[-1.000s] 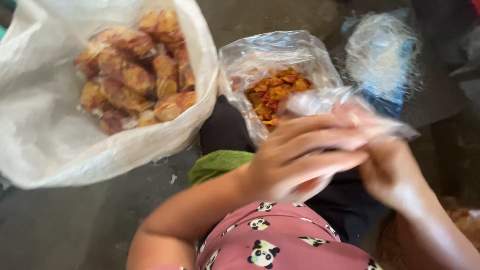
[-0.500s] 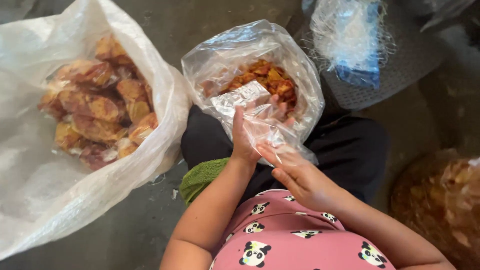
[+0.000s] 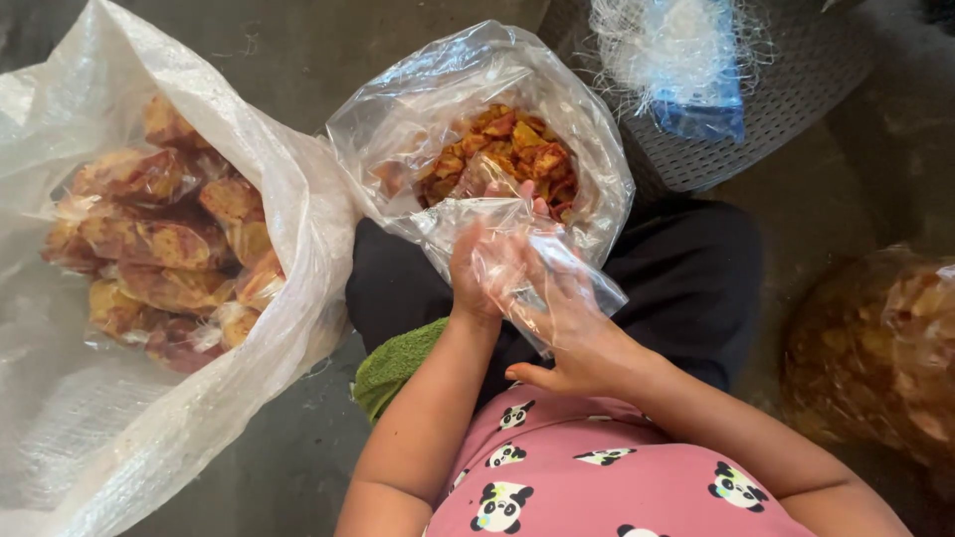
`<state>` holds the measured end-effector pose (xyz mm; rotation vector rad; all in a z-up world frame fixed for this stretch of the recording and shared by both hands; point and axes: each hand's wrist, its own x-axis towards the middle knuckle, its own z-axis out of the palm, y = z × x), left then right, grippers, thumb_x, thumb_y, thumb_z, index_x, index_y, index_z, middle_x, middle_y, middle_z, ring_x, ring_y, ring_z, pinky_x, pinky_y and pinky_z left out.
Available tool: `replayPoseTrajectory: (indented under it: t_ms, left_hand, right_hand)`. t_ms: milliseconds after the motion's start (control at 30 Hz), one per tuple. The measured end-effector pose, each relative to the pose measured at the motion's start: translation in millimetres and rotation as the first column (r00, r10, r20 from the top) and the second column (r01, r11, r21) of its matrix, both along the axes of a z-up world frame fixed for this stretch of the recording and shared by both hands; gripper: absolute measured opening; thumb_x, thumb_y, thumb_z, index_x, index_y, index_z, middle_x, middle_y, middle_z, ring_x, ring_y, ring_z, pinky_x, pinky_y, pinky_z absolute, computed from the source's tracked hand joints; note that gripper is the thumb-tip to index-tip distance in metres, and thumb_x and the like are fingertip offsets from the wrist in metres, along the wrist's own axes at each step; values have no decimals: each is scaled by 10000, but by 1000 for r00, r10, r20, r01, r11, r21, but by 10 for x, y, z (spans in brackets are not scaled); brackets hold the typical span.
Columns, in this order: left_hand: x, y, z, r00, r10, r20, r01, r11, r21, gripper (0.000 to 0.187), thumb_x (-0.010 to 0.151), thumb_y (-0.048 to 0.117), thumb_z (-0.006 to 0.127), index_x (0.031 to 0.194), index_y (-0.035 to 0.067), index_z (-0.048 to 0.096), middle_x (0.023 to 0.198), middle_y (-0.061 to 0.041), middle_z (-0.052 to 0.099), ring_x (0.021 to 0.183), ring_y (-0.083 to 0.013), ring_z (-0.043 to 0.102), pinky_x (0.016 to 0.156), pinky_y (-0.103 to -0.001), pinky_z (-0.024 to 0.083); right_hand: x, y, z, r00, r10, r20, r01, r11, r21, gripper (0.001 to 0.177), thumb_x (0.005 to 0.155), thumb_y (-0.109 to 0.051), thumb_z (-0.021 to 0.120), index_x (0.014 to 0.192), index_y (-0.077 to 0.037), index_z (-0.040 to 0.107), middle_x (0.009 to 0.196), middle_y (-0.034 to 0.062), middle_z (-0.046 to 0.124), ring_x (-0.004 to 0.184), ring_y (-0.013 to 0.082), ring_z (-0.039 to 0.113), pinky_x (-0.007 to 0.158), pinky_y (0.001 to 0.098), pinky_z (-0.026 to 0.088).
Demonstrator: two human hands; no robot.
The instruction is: Packaging chips into small plastic bags from a larger container
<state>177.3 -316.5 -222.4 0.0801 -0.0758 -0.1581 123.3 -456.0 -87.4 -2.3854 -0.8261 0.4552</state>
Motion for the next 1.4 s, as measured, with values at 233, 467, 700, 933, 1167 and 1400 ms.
replayPoseTrajectory:
  t_ms: [233,467,700,933,1167,1400]
  left_hand:
    - [81,348,585,933,-309,-183,301,951,-71,476,939,530,633,1077,75,638,989,-102,668,784,-40,638,657,-122,460]
    - [610,991,206,966,215,-140,-231,967,-107,579,905,458,667,1272,24,556,1410,-146,568,1261,-256,601,1261,-616,378]
    - [702,1157,292,992,114,-55,-126,888,-442,826,915,323,728,1533,-74,350,1202,-135,579,1217,-289,591,1290,-517,363]
    - [1002,1021,480,983,171,-68,-184,920,-345,826,909,334,729,1495,-99,341,1263,-234,569,1173,-312,617,1249,-524,425]
    - [783,1374,665,996,56,-71,-80,917,-391,847,812,293,854,1516,56,446,1205,-130,680,1013,-246,694,878,-376,632]
    - [801,1493,605,978,176,-115,-208,893,-400,858,878,290,784,1561,-26,371,1227,-145,589,1201,-275,607,1249,-445,440]
  right_hand:
    - [41,83,-482,892,189,410,-223,974,36,956,865,-559,688,1607,-65,342,1545,211,447,1431,477,386,1179,603,252]
    - [119,-147,-168,920,246,303,-320,920,224,565,965,-364,665,1445,-80,577,1294,129,683,1265,348,603,1148,538,343]
    - [612,-680,-275,990,83,117,-102,982,161,404,955,-245,676,1337,-115,652,1253,89,716,1122,286,666,1017,425,486]
    - [1292,-266,-1037,995,36,90,-19,982,-187,387,931,-275,618,1273,-115,705,1164,116,713,1045,347,615,879,490,485]
    - [1737,523,-1592,965,181,190,-128,956,-263,329,935,-295,651,1196,-106,720,1142,116,665,1041,380,592,764,522,521]
    - [2216,1136,-1497,987,155,36,-145,972,-187,250,955,-172,556,1134,-79,703,1048,152,621,1013,366,540,738,533,507]
